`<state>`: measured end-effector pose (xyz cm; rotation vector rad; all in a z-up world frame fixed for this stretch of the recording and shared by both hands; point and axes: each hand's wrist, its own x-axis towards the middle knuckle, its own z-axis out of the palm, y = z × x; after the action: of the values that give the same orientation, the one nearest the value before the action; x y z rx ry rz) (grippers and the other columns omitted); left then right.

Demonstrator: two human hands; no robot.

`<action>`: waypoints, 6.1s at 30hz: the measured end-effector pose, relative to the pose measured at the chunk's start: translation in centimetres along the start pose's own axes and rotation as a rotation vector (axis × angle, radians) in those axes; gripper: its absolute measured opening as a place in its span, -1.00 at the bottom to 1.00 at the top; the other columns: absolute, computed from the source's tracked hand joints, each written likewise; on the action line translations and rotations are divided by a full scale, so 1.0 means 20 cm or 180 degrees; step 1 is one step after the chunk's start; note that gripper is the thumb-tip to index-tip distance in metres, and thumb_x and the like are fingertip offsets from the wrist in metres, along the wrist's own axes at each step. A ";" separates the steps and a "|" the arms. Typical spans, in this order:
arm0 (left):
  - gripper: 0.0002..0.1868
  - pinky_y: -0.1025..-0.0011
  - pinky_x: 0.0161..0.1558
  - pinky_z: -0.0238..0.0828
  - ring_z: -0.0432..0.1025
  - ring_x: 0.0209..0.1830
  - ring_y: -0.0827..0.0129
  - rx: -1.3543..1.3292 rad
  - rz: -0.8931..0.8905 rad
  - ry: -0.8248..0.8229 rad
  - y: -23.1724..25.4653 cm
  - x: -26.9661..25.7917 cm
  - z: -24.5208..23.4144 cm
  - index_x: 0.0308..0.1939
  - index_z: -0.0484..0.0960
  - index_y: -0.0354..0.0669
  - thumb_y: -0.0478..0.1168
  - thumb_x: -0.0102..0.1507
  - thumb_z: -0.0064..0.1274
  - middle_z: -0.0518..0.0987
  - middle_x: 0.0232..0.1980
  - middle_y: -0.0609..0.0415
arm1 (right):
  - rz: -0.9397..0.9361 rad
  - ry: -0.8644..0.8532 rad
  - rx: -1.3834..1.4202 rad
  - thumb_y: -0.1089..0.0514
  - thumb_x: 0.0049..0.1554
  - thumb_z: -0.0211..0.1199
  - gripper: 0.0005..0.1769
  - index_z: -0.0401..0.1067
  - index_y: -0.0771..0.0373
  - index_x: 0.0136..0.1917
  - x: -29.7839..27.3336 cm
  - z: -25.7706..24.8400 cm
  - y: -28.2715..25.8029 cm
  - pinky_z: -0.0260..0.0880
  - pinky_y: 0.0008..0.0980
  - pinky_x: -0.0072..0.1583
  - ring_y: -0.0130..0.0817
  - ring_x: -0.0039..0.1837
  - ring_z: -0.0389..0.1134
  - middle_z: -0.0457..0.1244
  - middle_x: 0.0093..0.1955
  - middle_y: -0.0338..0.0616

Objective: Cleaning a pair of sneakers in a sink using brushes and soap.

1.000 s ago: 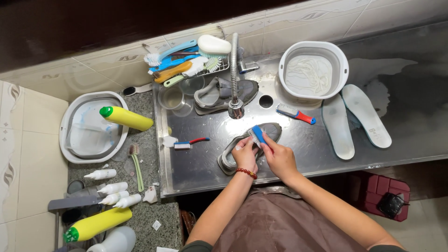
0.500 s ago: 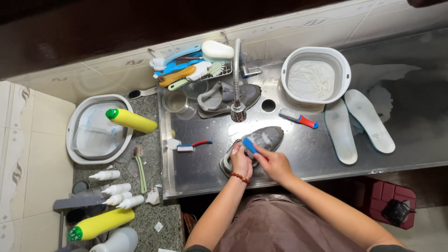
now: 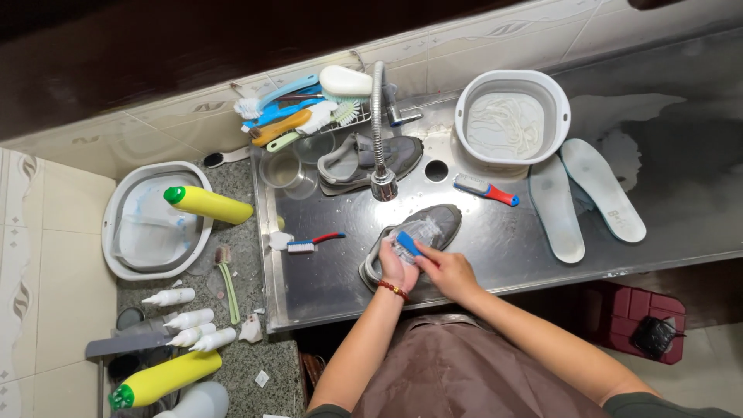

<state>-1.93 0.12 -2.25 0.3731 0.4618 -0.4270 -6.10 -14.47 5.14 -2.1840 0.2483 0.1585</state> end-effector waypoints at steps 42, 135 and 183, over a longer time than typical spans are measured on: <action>-0.51 0.03 0.36 0.29 0.43 0.26 -0.05 0.0076 -0.0487 -0.0053 0.11 0.05 -0.01 0.25 0.45 -0.38 -0.16 0.33 -0.29 0.52 0.25 -0.24 | -0.1174 -0.0140 -0.0429 -0.02 0.14 0.29 -0.61 0.57 -0.21 0.26 0.12 -0.12 0.09 0.28 -0.18 -0.07 -0.20 -0.14 0.30 0.26 -0.28 -0.17; -0.46 0.11 0.35 0.33 0.41 0.33 0.06 0.0773 0.0164 0.0269 0.39 -0.40 -0.11 0.31 0.41 -0.31 -0.07 0.33 -0.19 0.50 0.33 -0.19 | 0.0366 -0.0029 -0.2084 0.03 0.21 0.14 -0.49 0.32 0.02 0.43 1.35 -0.77 0.62 0.34 0.07 0.20 0.20 0.24 0.36 0.37 0.16 0.14; -0.45 0.18 0.40 0.21 0.36 0.34 0.17 0.0277 -0.0398 -0.0076 0.38 -0.39 0.06 0.40 0.38 -0.15 0.05 0.47 -0.41 0.48 0.33 -0.04 | -0.0696 0.0479 -0.0277 -0.05 0.14 0.28 -0.62 0.57 -0.14 0.24 -0.16 0.27 -0.34 0.39 -0.22 -0.22 -0.18 -0.33 0.41 0.33 -0.38 -0.15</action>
<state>-4.39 8.41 4.44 0.4240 0.4456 -0.5736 -7.69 -5.83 7.97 -2.2951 0.0863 -0.1202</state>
